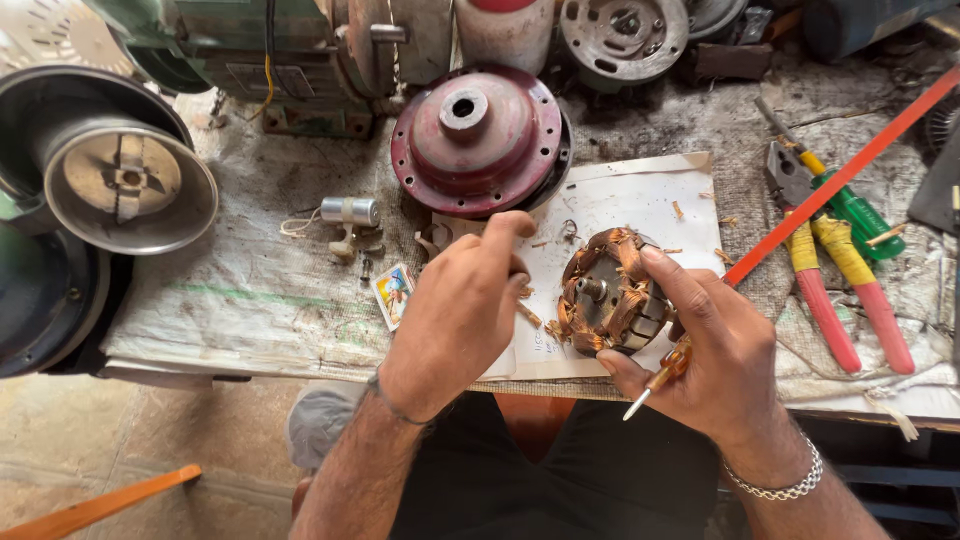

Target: The person holds a motor stator with burnt copper windings on a workbench and uses a screwdriver to pry and scrape the burnt windings and insulation out of the stator slots, working around the core and pulling out loose debris by hand as it accumulates on the paper below.

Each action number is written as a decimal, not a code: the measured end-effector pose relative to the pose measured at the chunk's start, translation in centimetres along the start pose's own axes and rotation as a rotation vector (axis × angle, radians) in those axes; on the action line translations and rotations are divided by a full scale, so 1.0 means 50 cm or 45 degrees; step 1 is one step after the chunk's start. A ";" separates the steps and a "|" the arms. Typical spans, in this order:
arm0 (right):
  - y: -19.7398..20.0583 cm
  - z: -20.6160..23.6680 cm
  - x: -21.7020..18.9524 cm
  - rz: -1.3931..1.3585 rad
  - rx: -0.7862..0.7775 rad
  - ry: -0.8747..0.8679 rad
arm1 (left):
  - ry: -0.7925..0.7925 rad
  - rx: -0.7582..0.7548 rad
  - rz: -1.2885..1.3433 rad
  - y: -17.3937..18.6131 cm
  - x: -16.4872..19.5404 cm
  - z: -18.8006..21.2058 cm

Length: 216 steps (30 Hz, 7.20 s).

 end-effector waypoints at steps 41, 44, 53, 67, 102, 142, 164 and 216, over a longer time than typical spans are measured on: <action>-0.019 -0.013 0.047 0.050 0.144 -0.205 | -0.297 -0.435 -0.077 -0.073 0.064 -0.086; -0.030 -0.023 0.051 0.088 0.067 -0.231 | -0.314 -0.411 -0.012 -0.074 0.055 -0.085; -0.046 -0.005 0.047 0.140 0.007 -0.222 | -0.228 -0.432 0.193 -0.083 0.024 -0.056; -0.040 -0.005 0.025 0.254 0.119 -0.261 | 0.062 -0.523 0.204 -0.049 -0.030 -0.027; -0.043 0.049 0.040 -0.015 0.136 -0.132 | -0.027 0.071 0.239 0.009 -0.016 -0.024; -0.091 0.037 0.006 -0.672 -0.492 -0.628 | 0.113 0.627 1.628 0.102 -0.095 0.055; -0.006 0.053 -0.007 0.063 0.389 0.031 | 0.435 -0.149 1.599 -0.045 -0.005 0.008; -0.051 0.026 0.006 0.091 0.082 -0.114 | -0.440 -0.161 0.217 0.023 0.048 0.008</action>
Point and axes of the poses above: each hand's wrist, its own z-axis away from the middle knuckle, its own y-axis out of the back of the hand, x = y × z, the point moved 7 cm from there along -z, towards the middle knuckle, and after that the axes turned 5 degrees about -y, right-handed, at the moved point
